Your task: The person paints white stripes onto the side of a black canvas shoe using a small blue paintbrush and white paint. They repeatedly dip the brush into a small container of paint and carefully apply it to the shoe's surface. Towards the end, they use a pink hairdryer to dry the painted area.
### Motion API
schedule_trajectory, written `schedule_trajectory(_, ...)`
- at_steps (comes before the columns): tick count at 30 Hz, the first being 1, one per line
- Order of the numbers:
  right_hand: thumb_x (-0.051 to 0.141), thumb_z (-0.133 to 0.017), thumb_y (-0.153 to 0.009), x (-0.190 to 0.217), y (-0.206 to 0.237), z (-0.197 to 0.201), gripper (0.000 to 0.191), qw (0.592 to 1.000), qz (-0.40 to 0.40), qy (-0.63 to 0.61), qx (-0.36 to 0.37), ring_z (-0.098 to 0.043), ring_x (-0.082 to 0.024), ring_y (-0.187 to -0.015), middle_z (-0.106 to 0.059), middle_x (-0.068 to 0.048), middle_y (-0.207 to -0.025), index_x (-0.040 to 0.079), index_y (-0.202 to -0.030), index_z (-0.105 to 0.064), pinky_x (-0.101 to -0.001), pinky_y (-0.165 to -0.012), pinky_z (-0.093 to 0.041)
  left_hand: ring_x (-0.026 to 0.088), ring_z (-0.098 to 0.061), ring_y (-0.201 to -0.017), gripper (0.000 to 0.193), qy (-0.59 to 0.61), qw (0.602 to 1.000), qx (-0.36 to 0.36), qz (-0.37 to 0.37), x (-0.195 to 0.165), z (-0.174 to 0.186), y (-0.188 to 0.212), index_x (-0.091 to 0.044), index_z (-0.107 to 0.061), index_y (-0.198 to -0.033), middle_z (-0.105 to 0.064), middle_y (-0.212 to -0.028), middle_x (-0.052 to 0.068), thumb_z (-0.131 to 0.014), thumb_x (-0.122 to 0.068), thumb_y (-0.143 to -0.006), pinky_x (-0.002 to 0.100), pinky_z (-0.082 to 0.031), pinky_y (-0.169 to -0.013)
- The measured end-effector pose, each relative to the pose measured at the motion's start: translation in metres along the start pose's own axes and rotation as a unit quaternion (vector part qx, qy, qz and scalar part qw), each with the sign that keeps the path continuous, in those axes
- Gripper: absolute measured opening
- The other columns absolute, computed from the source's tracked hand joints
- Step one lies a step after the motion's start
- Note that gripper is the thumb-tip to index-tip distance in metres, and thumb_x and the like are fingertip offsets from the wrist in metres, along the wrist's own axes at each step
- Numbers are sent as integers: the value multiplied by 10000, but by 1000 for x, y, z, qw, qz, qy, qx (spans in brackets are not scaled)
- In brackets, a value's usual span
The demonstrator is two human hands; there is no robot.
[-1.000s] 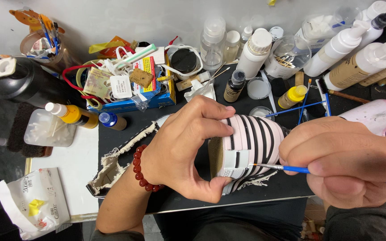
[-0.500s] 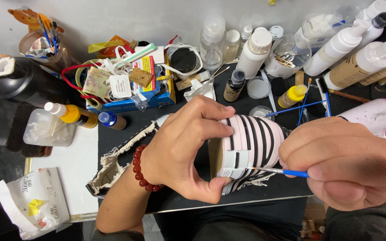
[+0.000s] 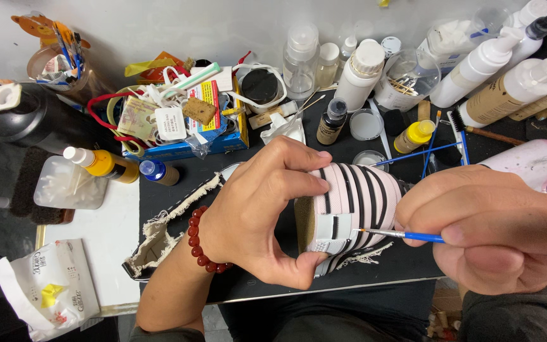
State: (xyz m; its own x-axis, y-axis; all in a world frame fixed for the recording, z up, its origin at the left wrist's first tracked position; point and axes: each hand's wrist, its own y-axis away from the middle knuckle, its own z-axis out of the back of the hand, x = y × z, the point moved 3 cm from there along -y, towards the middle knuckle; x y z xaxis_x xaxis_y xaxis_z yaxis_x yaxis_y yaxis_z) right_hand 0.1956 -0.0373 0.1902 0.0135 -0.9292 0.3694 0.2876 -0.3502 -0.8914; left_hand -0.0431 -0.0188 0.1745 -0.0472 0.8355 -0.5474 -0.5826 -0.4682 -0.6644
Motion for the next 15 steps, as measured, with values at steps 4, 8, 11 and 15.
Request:
schedule_trajectory(4,282,-456,-1088,-7,10,3,369,995,64,-57,-48,-671,-205,-436,-620,-93,-558,22,-833,-511,-407,-433,-592,327,-670,-1173,666,-1,1000,1,1,0,2,-3,-51,-524,-1268,-580,-1199,179,-876,-283,-752,377,-578,-969)
schedule_trajectory(8,279,-443,-1095,-5,15,6,379,999,28,-37,-19,-644,-222,-455,-610,-104,-547,24,-821,-498,-396,-422,-614,330,-669,-1156,672,-5,1000,0,2,-1,2,-4,-52,-525,-1263,-585,-1212,187,-876,-283,-738,378,-580,-961)
schedule_trajectory(11,279,-429,-1100,-4,22,7,380,999,27,-4,-41,-649,-224,-444,-596,-112,-543,-9,-854,-461,-391,-418,-595,330,-670,-1154,670,-6,1000,-3,2,-1,1,-3,-53,-525,-1262,-587,-1212,187,-874,-285,-740,379,-580,-964)
schedule_trajectory(15,267,-437,-1091,-10,29,8,348,996,36,-9,-85,-628,-227,-448,-601,-112,-532,-17,-892,-473,-397,-423,-560,329,-671,-1148,664,-6,1000,-5,1,-1,2,-4,-52,-524,-1261,-589,-1209,188,-874,-291,-751,377,-578,-958)
